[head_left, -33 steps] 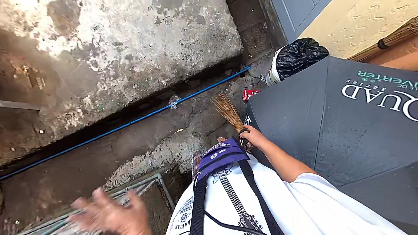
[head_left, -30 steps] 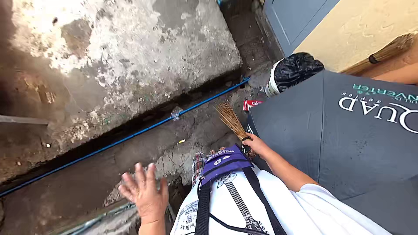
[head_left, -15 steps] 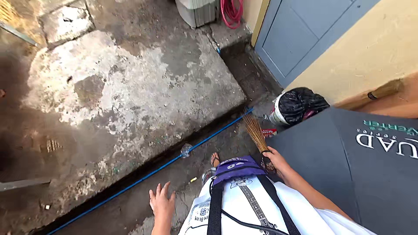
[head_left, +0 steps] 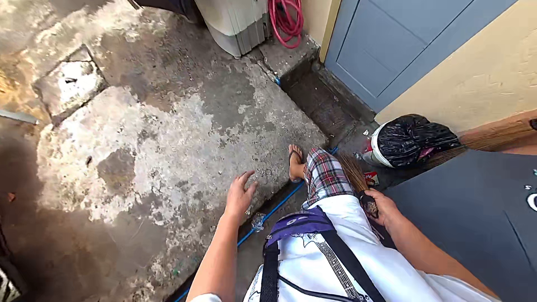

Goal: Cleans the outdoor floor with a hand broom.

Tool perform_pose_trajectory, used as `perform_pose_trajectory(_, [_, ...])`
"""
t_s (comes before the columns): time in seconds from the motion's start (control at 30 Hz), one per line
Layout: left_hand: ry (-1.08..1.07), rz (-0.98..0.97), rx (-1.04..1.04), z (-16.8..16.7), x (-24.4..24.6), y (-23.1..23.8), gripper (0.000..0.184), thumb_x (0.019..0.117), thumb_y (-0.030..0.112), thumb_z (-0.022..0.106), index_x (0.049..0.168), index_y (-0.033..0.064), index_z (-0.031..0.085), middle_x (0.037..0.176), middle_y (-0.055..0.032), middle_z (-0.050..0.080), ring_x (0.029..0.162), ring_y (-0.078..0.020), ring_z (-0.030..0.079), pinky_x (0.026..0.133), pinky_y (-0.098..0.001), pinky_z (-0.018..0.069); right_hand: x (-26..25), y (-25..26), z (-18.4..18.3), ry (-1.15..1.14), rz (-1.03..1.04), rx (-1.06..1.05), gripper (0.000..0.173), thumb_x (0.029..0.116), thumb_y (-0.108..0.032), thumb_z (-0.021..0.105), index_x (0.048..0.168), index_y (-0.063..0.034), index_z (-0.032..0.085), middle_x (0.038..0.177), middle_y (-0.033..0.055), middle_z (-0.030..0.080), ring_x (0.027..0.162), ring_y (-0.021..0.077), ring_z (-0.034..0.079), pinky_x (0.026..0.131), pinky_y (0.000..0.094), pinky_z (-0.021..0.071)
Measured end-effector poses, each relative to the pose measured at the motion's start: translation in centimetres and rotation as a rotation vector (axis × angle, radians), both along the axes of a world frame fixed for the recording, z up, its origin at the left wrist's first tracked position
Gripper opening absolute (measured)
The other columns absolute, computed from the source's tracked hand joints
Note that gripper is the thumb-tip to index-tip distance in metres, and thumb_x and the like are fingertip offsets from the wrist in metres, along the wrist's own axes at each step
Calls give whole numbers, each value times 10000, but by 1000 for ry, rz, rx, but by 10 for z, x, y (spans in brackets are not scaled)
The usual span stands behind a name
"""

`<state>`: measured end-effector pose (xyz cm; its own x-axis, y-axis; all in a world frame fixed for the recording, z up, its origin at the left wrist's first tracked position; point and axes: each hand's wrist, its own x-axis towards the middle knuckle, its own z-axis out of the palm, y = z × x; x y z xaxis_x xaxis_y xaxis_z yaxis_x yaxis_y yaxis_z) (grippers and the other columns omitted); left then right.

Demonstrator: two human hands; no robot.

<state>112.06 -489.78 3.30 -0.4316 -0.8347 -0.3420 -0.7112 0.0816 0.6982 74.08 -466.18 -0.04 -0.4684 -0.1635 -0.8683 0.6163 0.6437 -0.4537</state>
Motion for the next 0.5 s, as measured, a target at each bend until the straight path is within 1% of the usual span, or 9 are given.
perform_pose_trajectory(0.03, [137,-24,111,10,-24,-17,481,1049,362,509,1426,68,570,1430,-125,602,1324,-224,571,1116,-450,459,-3,-19,-12,-1,-23,13,454,1010,-282,581,1446,-172,524,1216,139,628,1020,265,636,810,488,550])
perform_pose_trajectory(0.07, [260,-98,216,25,-50,-35,508,1053,394,477,1426,60,563,1406,-111,621,1286,-194,599,1091,-419,484,-9,-40,-22,-7,-49,38,452,1001,-284,589,1434,-168,533,1225,144,627,1040,275,634,820,505,547])
perform_pose_trajectory(0.1, [348,-220,305,41,-76,-54,538,1057,439,449,1427,67,567,1417,-93,619,1290,-177,593,1090,-405,481,-16,-61,-29,-21,-72,79,451,997,-301,595,1426,-172,536,1214,149,631,1024,284,642,805,507,555])
perform_pose_trajectory(0.17, [437,-517,438,69,-127,-92,622,1058,549,404,1420,81,597,1473,-80,578,1378,-187,521,1163,-420,421,-33,-97,-33,-86,-97,160,513,1008,-336,590,1490,-196,481,1259,174,613,1016,316,646,797,514,559])
perform_pose_trajectory(0.23, [387,-752,566,91,-170,-119,604,1052,567,402,1348,117,676,1476,-51,588,1462,-223,434,1248,-461,298,-42,-118,-23,-133,-98,200,529,1019,-348,559,1512,-189,451,1239,195,614,962,326,652,765,514,561])
perform_pose_trajectory(0.27, [345,-849,611,97,-187,-131,572,1057,550,401,1298,138,716,1450,-32,615,1468,-235,427,1257,-480,259,-46,-130,-12,-141,-100,201,532,1025,-337,547,1518,-171,437,1228,204,614,946,328,652,758,516,561])
perform_pose_trajectory(0.33, [325,-965,725,103,-213,-151,562,1073,527,382,1236,129,744,1390,-33,658,1442,-252,459,1248,-524,245,-53,-148,16,-129,-109,205,565,1030,-311,548,1551,-147,402,1233,222,613,932,334,660,758,527,569])
perform_pose_trajectory(0.4, [298,-1010,787,112,-234,-171,603,1064,570,351,1284,148,721,1421,-24,637,1460,-263,435,1242,-567,217,-58,-162,42,-107,-98,208,606,1027,-325,560,1568,-136,361,1236,219,603,894,315,657,726,507,568])
perform_pose_trajectory(0.5, [221,-1026,831,115,-257,-205,650,1045,626,323,1324,174,698,1467,-19,600,1474,-256,411,1238,-580,213,-68,-201,70,-70,-71,151,700,986,-349,632,1586,-136,340,1398,216,548,1049,330,661,810,534,581])
